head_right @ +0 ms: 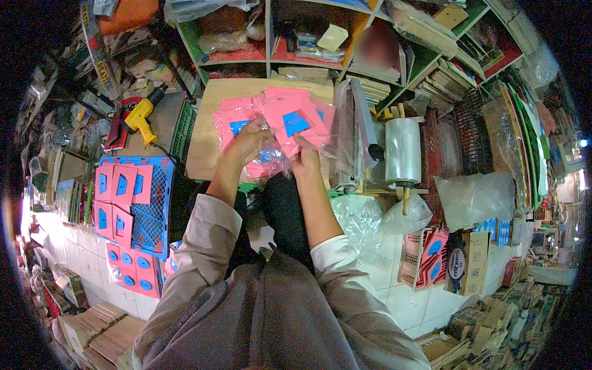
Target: Package pink and blue cardboard pieces into plastic bags and seal them using an impulse sealer.
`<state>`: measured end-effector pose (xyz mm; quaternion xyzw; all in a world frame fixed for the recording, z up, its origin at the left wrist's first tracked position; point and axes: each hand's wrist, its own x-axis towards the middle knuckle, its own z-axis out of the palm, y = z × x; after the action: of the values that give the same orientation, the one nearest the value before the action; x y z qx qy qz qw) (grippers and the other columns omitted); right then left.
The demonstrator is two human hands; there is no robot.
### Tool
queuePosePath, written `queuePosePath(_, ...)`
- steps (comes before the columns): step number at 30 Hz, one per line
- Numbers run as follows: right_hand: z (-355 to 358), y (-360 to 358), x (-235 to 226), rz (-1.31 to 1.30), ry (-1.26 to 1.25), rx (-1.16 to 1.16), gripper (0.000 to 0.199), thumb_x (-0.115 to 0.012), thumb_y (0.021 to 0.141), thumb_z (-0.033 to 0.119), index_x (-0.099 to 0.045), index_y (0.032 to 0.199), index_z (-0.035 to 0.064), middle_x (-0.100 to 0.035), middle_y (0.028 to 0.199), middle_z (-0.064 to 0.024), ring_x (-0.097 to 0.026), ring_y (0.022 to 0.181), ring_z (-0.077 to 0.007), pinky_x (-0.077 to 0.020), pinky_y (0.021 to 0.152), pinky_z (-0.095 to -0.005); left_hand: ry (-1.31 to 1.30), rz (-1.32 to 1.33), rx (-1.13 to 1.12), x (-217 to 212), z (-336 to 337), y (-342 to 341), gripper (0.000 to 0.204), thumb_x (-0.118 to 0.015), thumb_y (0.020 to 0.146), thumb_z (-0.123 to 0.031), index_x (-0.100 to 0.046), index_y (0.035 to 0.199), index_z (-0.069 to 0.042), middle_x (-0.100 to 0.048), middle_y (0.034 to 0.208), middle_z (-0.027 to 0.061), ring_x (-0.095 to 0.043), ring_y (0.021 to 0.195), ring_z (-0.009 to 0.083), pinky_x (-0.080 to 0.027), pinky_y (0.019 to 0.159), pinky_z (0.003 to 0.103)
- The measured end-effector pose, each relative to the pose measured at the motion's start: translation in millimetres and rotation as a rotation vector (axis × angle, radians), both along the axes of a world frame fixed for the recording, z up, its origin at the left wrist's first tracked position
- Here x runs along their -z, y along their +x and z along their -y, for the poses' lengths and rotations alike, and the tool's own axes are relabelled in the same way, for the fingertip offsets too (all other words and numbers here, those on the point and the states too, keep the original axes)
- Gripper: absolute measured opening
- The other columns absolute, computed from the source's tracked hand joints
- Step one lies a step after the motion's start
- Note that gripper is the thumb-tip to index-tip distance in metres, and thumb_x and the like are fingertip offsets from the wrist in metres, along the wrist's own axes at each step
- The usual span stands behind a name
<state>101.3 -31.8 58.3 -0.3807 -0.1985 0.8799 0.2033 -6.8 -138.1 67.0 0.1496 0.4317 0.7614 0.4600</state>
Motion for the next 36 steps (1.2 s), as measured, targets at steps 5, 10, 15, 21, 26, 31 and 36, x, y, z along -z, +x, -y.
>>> queuePosePath(5,10,-7,4,-0.094,0.077,0.019,0.025,-0.058,0.081,0.005,-0.051,0.105,0.0017,-0.057,0.099,-0.0095,-0.058,0.087,-0.0215,-0.0528,0.069,-0.0342,-0.125,0.057,-0.071,-1,5,5,0.019,-0.057,0.082,-0.01,-0.055,0.101,-0.008,-0.058,0.094,0.003,-0.056,0.082,0.0135,-0.046,0.073,0.029)
queuePosePath(10,6,-6,5,-0.183,-0.088,0.008,0.025,-0.056,0.082,0.007,-0.049,0.105,0.002,-0.056,0.096,-0.0096,-0.058,0.084,-0.0207,-0.0528,0.069,-0.0329,-0.085,0.115,-0.009,2,5,7,0.021,-0.057,0.082,-0.011,-0.054,0.102,-0.005,-0.057,0.094,0.0057,-0.055,0.081,0.0149,-0.045,0.071,0.029)
queuePosePath(15,8,-13,11,-0.185,-0.058,-0.068,0.019,-0.057,0.082,0.009,-0.051,0.098,0.0016,-0.057,0.086,-0.0097,-0.058,0.078,-0.0201,-0.0526,0.067,-0.0295,-0.188,0.137,-0.005,1,6,0,0.025,-0.057,0.081,-0.014,-0.054,0.105,-0.006,-0.057,0.099,0.0075,-0.054,0.089,0.0172,-0.046,0.072,0.031)
queuePosePath(21,25,-16,-9,-0.178,0.068,-0.197,0.027,-0.059,0.079,0.006,-0.05,0.104,-0.0003,-0.058,0.091,-0.0102,-0.058,0.083,-0.0192,-0.0508,0.07,-0.0283,-0.33,0.165,-0.1,3,-2,-10,0.031,-0.058,0.081,-0.015,-0.05,0.109,-0.003,-0.049,0.11,0.0098,-0.048,0.101,0.023,-0.049,0.072,0.04)
queuePosePath(26,24,59,-40,-0.28,0.47,-0.589,0.035,-0.059,0.077,-0.002,-0.05,0.111,0.0014,-0.058,0.099,-0.0089,-0.057,0.091,-0.019,-0.0462,0.082,-0.0307,-0.244,0.216,-0.135,15,-6,-51,0.038,-0.057,0.081,-0.013,-0.044,0.114,-0.001,-0.036,0.124,0.0116,-0.044,0.108,0.0287,-0.049,0.082,0.049)
queuePosePath(31,-49,188,-19,0.264,0.609,-0.331,0.015,-0.062,0.078,0.021,-0.062,0.089,0.0098,-0.061,0.078,-0.0011,-0.058,0.07,-0.0124,-0.043,0.062,-0.024,-0.259,0.195,-0.126,27,-14,-79,0.038,-0.053,0.084,-0.013,-0.04,0.117,0.0,-0.038,0.123,0.0122,-0.045,0.108,0.031,-0.048,0.084,0.05)
queuePosePath(36,-112,206,82,0.699,0.288,-0.014,0.052,-0.064,0.073,0.044,-0.052,0.111,0.0113,-0.056,0.102,-0.0056,-0.054,0.085,-0.0171,-0.039,0.072,-0.0334,-0.16,0.311,0.09,10,-12,-71,0.038,-0.051,0.087,-0.017,-0.04,0.119,0.0,-0.047,0.116,0.0106,-0.051,0.103,0.0308,-0.049,0.085,0.046)
